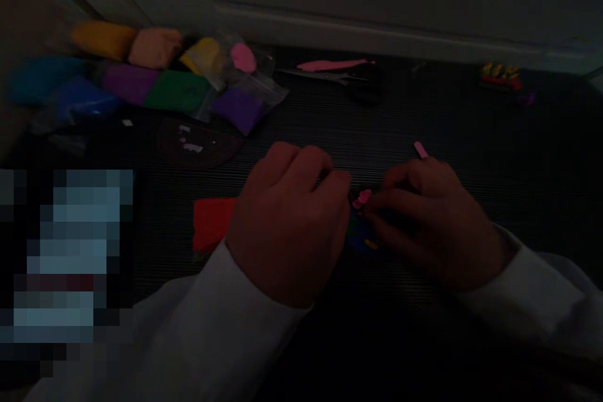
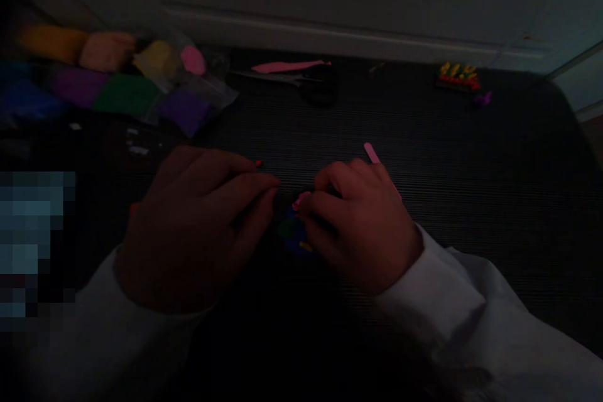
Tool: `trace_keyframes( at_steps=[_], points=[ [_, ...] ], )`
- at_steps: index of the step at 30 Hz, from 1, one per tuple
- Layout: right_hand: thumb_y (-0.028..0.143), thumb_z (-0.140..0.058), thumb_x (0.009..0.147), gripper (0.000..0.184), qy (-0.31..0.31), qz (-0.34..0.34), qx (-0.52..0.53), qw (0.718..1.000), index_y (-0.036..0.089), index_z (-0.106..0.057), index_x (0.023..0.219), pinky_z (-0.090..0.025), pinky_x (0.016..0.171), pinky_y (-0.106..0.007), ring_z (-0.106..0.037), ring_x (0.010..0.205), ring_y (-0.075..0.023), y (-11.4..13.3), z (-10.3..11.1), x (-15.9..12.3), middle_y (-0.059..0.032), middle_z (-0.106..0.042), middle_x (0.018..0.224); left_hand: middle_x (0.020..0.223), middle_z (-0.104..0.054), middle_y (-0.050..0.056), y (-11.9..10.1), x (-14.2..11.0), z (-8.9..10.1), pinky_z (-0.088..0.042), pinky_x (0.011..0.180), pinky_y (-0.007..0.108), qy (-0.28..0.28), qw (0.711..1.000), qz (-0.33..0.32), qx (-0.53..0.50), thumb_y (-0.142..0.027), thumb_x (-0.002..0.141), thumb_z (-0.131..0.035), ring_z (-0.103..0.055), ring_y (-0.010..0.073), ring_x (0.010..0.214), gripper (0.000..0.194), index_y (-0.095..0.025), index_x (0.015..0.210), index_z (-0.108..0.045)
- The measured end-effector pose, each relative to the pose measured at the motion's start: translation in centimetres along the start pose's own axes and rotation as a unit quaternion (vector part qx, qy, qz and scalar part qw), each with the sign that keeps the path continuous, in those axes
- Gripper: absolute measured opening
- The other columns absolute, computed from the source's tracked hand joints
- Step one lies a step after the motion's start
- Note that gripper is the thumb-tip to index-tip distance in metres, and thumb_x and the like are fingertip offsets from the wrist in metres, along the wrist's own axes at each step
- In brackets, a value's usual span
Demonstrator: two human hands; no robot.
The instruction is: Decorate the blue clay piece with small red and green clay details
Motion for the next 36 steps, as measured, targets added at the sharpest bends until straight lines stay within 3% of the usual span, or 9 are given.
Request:
trace_keyframes(
  at_steps=[5, 36],
  points=[
    [0.030, -0.049, 0.080, 0.016, -0.009, 0.016, -0.044, 0.999, 0.023, -0.063, 0.082, -0.033, 0.069, -0.036, -0.049, 0.072, -0.0186, 0.37, 0.05, -0.02, -0.0026, -0.058, 0.078, 0.081, -0.060, 0.007, -0.05, 0.05, -0.01, -0.043, 0.068, 0.039, -0.010, 1.000, 0.000, -0.002, -0.021, 0.078, -0.049, -0.051, 0.0246, 0.079, 0.013, -0.018, 0.076, -0.062],
    [0.029, -0.050, 0.081, 0.015, 0.004, 0.033, -0.074, 0.997, 0.024, -0.064, 0.080, -0.026, 0.064, -0.034, -0.049, 0.066, -0.0177, 0.71, 0.17, -0.24, -0.0001, -0.058, 0.068, 0.079, -0.060, 0.007, -0.23, 0.03, 0.24, -0.044, 0.069, 0.039, -0.005, 1.000, 0.002, -0.026, -0.024, 0.080, -0.049, -0.052, 0.0232, 0.077, 0.014, -0.018, 0.077, -0.062]
  ],
)
Point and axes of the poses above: each hand's wrist, its own x-axis towards the middle knuckle, its own z-axis out of the back of the hand, y = z × x, the point moved 3 cm from there along x, towards the middle knuckle
